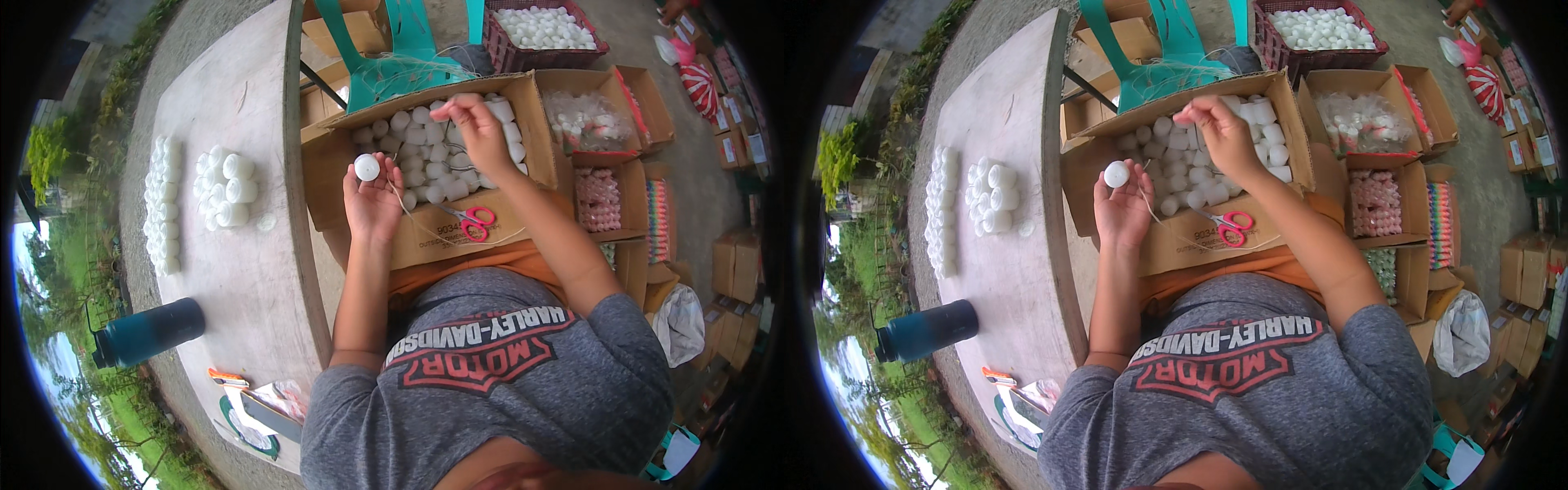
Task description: The person uses pliers to insert wicks into small white cylindrical candles and then ties a string around each candle. The person handles candles one at a time from a cardboard box and places finished units on a nearby table.
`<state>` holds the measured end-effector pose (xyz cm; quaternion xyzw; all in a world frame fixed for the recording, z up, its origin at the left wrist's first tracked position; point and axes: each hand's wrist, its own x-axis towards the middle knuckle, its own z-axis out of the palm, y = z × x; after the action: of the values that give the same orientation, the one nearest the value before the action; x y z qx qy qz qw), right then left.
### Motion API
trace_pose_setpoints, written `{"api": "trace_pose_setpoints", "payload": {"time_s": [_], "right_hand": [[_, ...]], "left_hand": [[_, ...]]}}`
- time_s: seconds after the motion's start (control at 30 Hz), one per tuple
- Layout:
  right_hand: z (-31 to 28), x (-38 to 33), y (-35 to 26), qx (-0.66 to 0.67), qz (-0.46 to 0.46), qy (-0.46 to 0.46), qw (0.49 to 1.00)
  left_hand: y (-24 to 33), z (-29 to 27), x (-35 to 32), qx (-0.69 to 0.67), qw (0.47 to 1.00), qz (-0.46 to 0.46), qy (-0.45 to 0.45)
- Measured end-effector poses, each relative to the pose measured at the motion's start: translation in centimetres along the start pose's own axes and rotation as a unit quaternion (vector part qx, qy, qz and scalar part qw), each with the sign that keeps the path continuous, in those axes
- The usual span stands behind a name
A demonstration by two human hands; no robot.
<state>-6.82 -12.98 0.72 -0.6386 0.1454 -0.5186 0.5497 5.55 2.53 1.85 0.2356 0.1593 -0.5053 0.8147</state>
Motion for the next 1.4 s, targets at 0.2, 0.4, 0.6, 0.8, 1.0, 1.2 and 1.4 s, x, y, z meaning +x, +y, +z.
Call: {"api": "trace_pose_setpoints", "payload": {"time_s": [0.2,0.4,0.6,0.8,1.0,1.2,1.4], "right_hand": [[-0.1,-0.4,-9.2,-0.252,-0.001,-0.121,0.960],[-0.3,-6.2,-9.1,-0.422,-0.014,-0.204,0.883],[-0.3,-7.2,-9.5,-0.394,0.010,-0.175,0.902],[-0.8,-6.7,-10.9,-0.366,0.048,-0.166,0.914],[-0.7,-7.0,-11.7,-0.351,0.042,-0.158,0.922],[-0.6,-7.5,-11.6,-0.337,0.060,-0.148,0.928],[-0.3,-6.9,-12.2,-0.139,0.226,-0.109,0.958]], "left_hand": [[-0.1,0.3,-0.2,0.020,1.000,0.013,0.001],[-0.8,0.7,-0.6,0.058,0.997,0.041,-0.028],[-1.4,1.3,-1.4,0.138,0.985,0.092,-0.049],[-1.9,1.8,-1.8,0.217,0.958,0.163,-0.091],[-2.1,2.5,-2.5,0.232,0.950,0.187,-0.097],[-2.3,2.4,-2.7,0.326,0.915,0.194,-0.137],[-4.8,2.7,-4.9,0.425,0.863,0.100,-0.253]]}}
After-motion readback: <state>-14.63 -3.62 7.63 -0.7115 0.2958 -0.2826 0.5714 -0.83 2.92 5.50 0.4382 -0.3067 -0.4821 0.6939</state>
